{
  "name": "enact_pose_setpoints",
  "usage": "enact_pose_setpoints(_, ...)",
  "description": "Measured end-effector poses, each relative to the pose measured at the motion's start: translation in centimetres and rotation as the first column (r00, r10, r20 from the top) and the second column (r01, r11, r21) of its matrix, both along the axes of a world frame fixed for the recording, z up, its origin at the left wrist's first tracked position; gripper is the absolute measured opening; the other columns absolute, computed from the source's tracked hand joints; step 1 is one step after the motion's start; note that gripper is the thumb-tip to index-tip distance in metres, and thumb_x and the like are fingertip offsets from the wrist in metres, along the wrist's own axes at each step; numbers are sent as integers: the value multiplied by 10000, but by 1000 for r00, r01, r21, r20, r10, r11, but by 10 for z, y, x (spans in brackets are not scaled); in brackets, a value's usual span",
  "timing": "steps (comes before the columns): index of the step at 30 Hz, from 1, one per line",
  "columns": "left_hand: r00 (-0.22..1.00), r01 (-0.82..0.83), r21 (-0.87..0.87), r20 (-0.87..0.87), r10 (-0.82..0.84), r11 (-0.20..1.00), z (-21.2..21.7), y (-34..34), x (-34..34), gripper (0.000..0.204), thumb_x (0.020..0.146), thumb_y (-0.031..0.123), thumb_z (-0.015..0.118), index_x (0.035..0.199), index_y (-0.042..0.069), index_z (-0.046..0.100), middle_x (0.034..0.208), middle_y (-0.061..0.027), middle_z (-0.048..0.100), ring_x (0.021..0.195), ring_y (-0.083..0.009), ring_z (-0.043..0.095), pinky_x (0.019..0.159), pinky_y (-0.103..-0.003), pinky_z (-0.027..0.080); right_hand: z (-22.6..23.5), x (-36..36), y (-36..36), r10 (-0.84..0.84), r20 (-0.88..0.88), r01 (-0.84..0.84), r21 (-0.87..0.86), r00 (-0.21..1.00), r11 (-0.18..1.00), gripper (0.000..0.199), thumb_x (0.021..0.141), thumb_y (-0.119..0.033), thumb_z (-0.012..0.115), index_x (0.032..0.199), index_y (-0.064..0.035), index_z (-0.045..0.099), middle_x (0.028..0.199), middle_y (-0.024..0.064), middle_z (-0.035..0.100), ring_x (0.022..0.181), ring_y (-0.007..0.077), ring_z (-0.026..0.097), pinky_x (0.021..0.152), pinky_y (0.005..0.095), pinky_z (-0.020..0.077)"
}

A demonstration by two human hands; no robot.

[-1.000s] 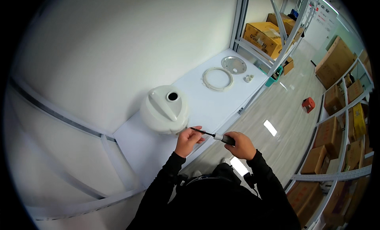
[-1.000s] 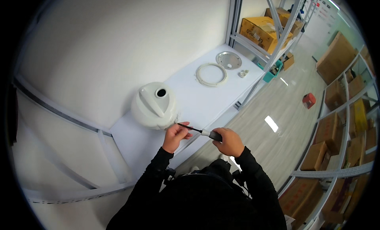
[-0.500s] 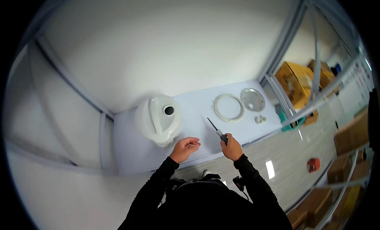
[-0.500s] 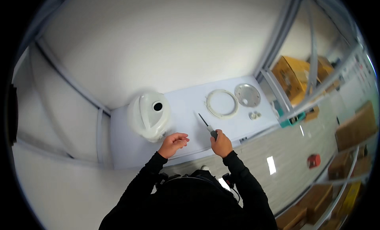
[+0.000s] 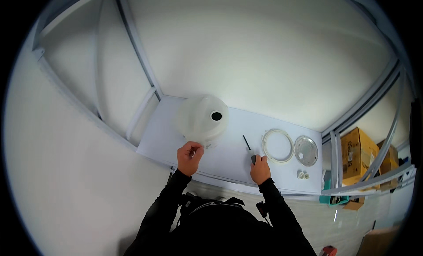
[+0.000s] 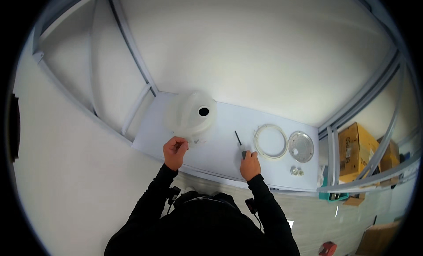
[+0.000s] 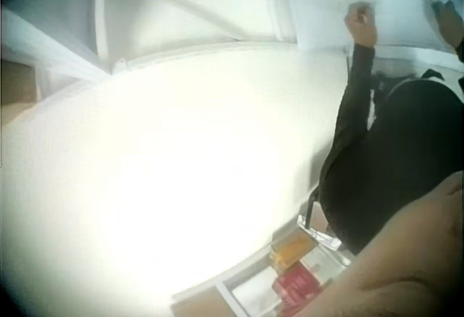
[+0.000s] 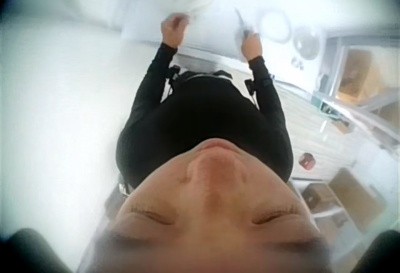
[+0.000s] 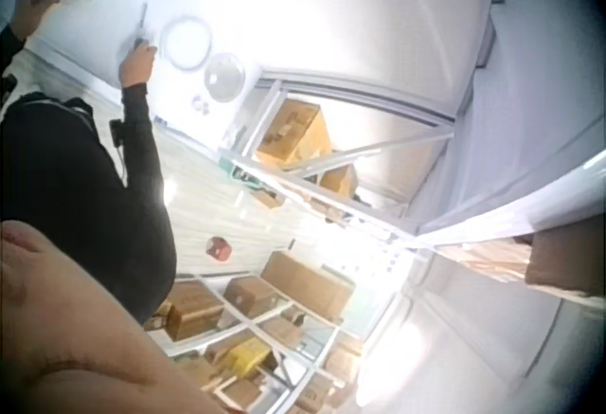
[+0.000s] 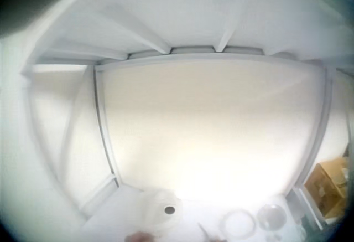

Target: The person assembles parts of a white appliance on a workbench. They use a screwdriver to fasten screws into a white plastic cover, then attach a perforated metal plate to the same cover, securing it with additional screws.

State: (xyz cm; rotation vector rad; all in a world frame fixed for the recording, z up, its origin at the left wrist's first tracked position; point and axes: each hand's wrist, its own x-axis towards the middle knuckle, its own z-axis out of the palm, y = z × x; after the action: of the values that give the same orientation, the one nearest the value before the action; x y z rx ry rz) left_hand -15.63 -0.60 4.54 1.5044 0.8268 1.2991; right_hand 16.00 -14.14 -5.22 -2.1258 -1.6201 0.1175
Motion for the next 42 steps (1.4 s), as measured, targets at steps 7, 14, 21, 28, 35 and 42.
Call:
enact_pose_setpoints(7,993,-78,-70,81,84,994,3,-13,2,49,977,60,742,955,25,715,766,47,665,705,-24,552,634,-229,426,-7,0,18,-72,76,87,-221,995,971,411,909,-293,780,1149,-35,570,1109,212,604,1009,424,696,724,549,612)
enact_pose_setpoints(14,967,40,74,-253,-20,996,11,-31,25,64,939,76,766,928,25,729,755,-4,686,671,-91,589,628,-274,475,-21,1,21,-87,115,102,-131,990,986,420,918,-347,771,1158,-56,585,1105,187,610,972,406,700,690,534,608)
enact_pose_setpoints(21,958,74,209,-286,-12,975,13,-34,35,49,906,94,778,897,63,741,787,-25,709,680,-144,618,609,-300,432,-7,-4,12,-123,64,132,-183,990,974,551,881,-372,792,1281,-57,582,1126,194,609,1012,409,699,731,547,609)
enact_pose_setpoints(28,952,-109,433,-215,220,895,25,-17,20,73,867,45,779,890,73,716,815,-44,675,733,-215,616,653,-348,465,4,-11,2,-147,85,161,-195,985,967,692,837,-365,841,1382,-57,546,1168,211,606,1034,421,692,748,538,605)
enact_pose_setpoints(35,915,-220,511,-187,357,831,30,16,-9,130,850,41,776,953,80,706,985,-79,699,959,-306,624,852,-416,509,8,-34,11,-184,150,214,-209,971,954,574,837,-341,852,1261,-52,596,1126,200,629,1035,407,691,744,524,610)
enact_pose_setpoints(42,897,-182,505,-266,353,844,29,53,-28,408,830,159,851,1192,92,674,1360,-164,593,1263,-380,541,1046,-498,466,-6,-43,33,-276,118,293,-162,954,942,447,863,-287,834,1184,-74,607,1109,179,648,1030,406,692,737,531,609)
